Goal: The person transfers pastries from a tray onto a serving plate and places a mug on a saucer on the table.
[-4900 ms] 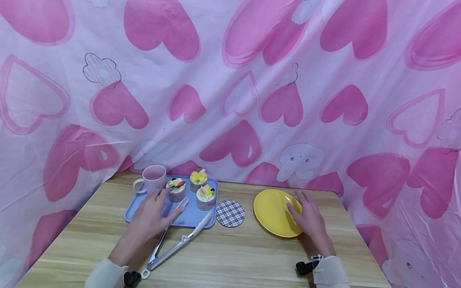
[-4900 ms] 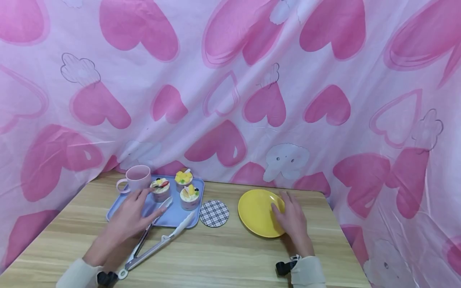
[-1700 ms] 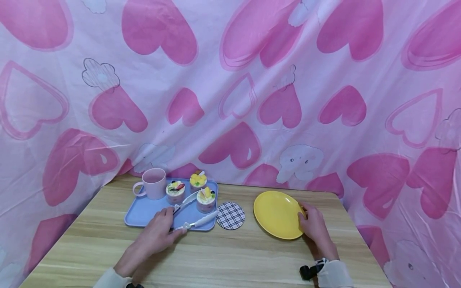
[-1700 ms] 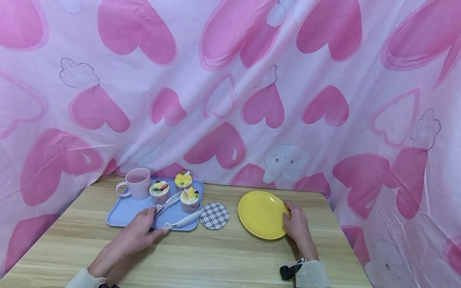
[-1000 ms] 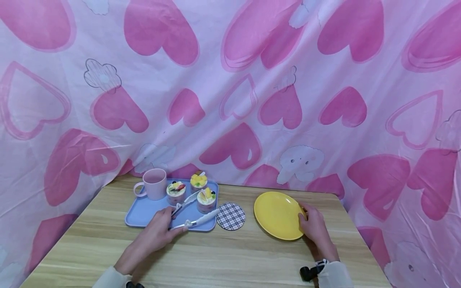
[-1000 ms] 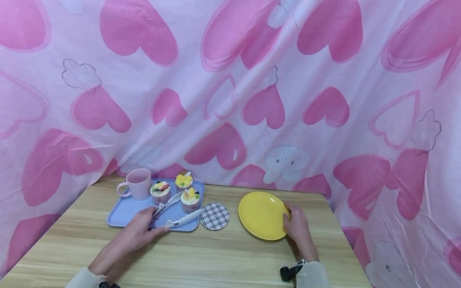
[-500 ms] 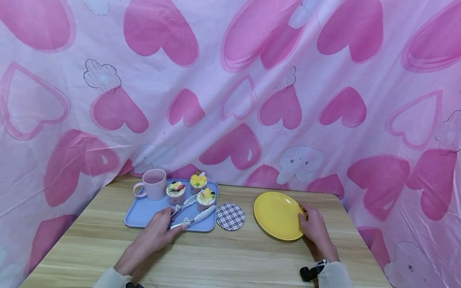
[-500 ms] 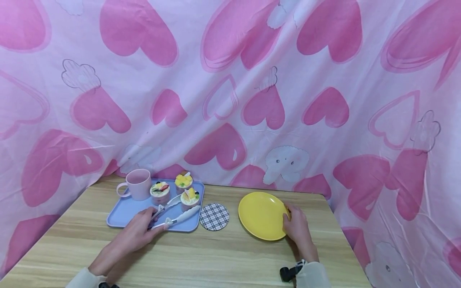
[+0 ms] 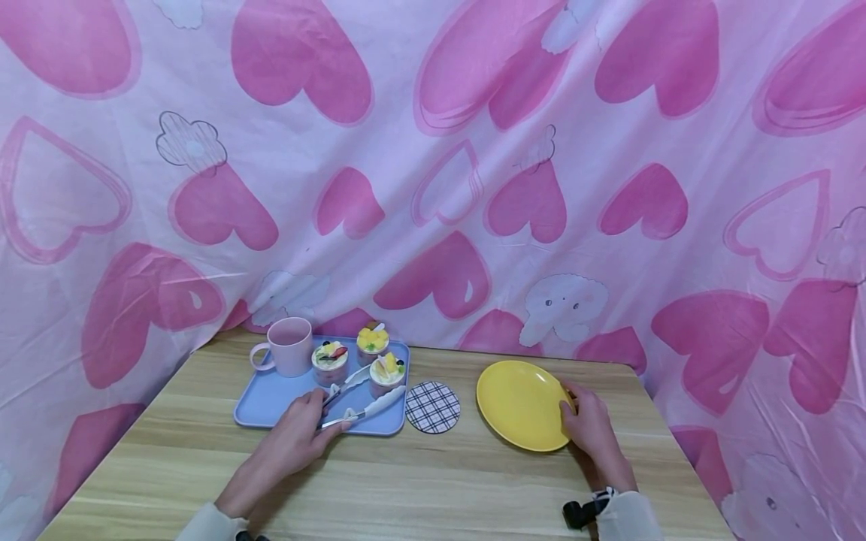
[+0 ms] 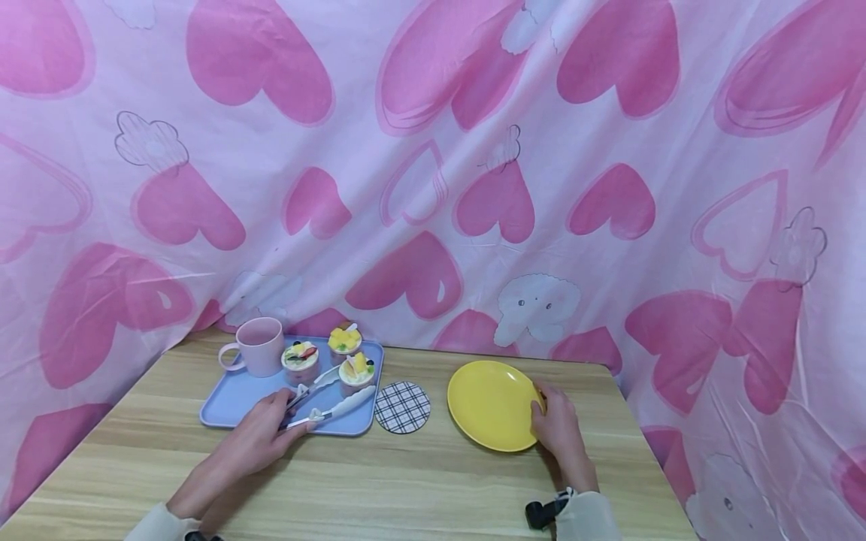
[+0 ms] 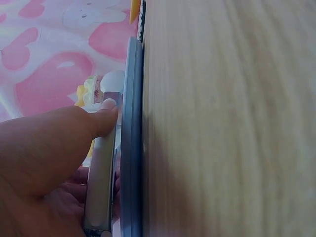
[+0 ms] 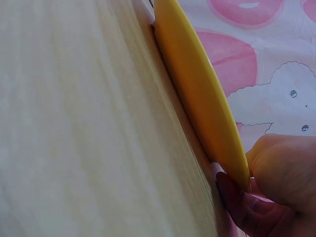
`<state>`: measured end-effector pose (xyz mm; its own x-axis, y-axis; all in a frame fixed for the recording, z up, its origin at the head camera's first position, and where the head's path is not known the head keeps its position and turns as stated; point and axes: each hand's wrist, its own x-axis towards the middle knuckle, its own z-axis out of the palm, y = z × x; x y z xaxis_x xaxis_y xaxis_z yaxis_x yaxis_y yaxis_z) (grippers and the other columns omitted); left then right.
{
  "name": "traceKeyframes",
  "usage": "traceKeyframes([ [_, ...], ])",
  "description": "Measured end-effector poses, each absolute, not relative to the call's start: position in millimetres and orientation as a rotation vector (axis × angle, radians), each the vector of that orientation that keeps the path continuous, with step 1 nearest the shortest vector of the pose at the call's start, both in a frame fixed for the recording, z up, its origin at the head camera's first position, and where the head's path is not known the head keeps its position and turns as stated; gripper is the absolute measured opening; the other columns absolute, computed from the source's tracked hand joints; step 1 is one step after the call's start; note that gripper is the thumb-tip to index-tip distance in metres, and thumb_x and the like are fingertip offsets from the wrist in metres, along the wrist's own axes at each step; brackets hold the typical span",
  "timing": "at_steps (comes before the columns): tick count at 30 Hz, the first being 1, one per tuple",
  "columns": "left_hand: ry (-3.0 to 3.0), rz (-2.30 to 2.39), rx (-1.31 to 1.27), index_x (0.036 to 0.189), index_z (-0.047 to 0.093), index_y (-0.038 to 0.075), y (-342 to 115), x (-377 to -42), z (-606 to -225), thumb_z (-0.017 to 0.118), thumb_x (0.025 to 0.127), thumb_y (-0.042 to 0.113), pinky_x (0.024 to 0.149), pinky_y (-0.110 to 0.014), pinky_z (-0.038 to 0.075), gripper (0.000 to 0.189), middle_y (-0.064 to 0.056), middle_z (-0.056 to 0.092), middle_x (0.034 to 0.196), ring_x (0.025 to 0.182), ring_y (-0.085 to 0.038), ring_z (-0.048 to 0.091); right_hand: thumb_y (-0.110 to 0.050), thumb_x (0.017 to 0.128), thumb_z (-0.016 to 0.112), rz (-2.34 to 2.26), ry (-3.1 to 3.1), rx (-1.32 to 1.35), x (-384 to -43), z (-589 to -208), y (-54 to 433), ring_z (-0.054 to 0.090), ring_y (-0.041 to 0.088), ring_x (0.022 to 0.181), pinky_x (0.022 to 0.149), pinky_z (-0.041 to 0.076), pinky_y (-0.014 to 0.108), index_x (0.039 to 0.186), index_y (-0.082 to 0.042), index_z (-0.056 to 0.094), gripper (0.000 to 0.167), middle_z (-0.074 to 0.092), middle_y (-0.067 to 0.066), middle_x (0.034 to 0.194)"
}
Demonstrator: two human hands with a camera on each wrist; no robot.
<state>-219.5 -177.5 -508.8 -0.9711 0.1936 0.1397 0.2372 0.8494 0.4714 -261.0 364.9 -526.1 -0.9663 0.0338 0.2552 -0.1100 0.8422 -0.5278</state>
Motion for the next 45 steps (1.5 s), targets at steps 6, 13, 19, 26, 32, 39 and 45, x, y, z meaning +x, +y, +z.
traceKeyframes([
  [6,-2.963,-0.755,-0.31,0.137,0.055,-0.004,-176,-219,-508,0.081,0.098,0.043,0.088,-0.045,0.062,0.066,-0.01,0.066,0.109,0.093,-0.019,0.062,-0.003,0.103,0.064,0.814,-2.763,0.059,-262,-526,365,0.069,0.046,0.115,0.1,0.057,0.062,0.145,0.009,0.06,0.043,0.067,0.034,0.134],
  [13,-2.961,-0.717,-0.307,0.136,0.056,-0.002,-175,-217,-506,0.079,0.099,0.045,0.081,-0.04,0.059,0.064,-0.007,0.063,0.104,0.088,-0.018,0.059,-0.005,0.104,0.063,0.818,-2.776,0.044,-263,-527,365,0.069,0.045,0.116,0.101,0.056,0.062,0.146,0.008,0.059,0.044,0.067,0.033,0.135],
  [19,-2.953,-0.668,-0.309,0.134,0.057,-0.002,-175,-217,-505,0.079,0.099,0.043,0.078,-0.039,0.057,0.06,-0.007,0.062,0.101,0.084,-0.018,0.058,-0.004,0.104,0.064,0.821,-2.77,0.043,-263,-528,366,0.07,0.044,0.114,0.099,0.057,0.061,0.146,0.008,0.06,0.044,0.067,0.032,0.133],
  [26,-2.939,-0.616,-0.309,0.129,0.058,0.001,-171,-215,-503,0.08,0.098,0.043,0.071,-0.038,0.056,0.057,-0.007,0.062,0.101,0.082,-0.019,0.058,-0.004,0.103,0.065,0.819,-2.762,0.051,-264,-529,367,0.07,0.044,0.112,0.099,0.057,0.061,0.145,0.008,0.061,0.043,0.068,0.032,0.131],
  [32,-2.938,-0.603,-0.281,0.133,0.056,0.002,-169,-214,-502,0.077,0.099,0.049,0.064,-0.037,0.053,0.062,-0.006,0.06,0.099,0.078,-0.02,0.057,-0.004,0.103,0.065,0.829,-2.762,0.049,-263,-528,367,0.071,0.043,0.112,0.098,0.057,0.06,0.145,0.008,0.061,0.044,0.069,0.032,0.13],
  [39,-2.917,-0.596,-0.266,0.138,0.055,0.001,-165,-212,-501,0.075,0.1,0.054,0.063,-0.041,0.056,0.068,-0.01,0.064,0.106,0.075,-0.021,0.061,-0.004,0.104,0.064,0.822,-2.775,0.041,-263,-529,365,0.071,0.044,0.112,0.098,0.058,0.06,0.146,0.007,0.06,0.044,0.068,0.032,0.131],
  [45,-2.924,-0.6,-0.266,0.146,0.052,0.0,-161,-211,-497,0.074,0.1,0.055,0.068,-0.046,0.06,0.075,-0.015,0.068,0.118,0.082,-0.023,0.067,-0.005,0.107,0.061,0.834,-2.816,0.005,-262,-527,364,0.069,0.043,0.116,0.099,0.058,0.059,0.149,0.007,0.057,0.045,0.066,0.032,0.136],
])
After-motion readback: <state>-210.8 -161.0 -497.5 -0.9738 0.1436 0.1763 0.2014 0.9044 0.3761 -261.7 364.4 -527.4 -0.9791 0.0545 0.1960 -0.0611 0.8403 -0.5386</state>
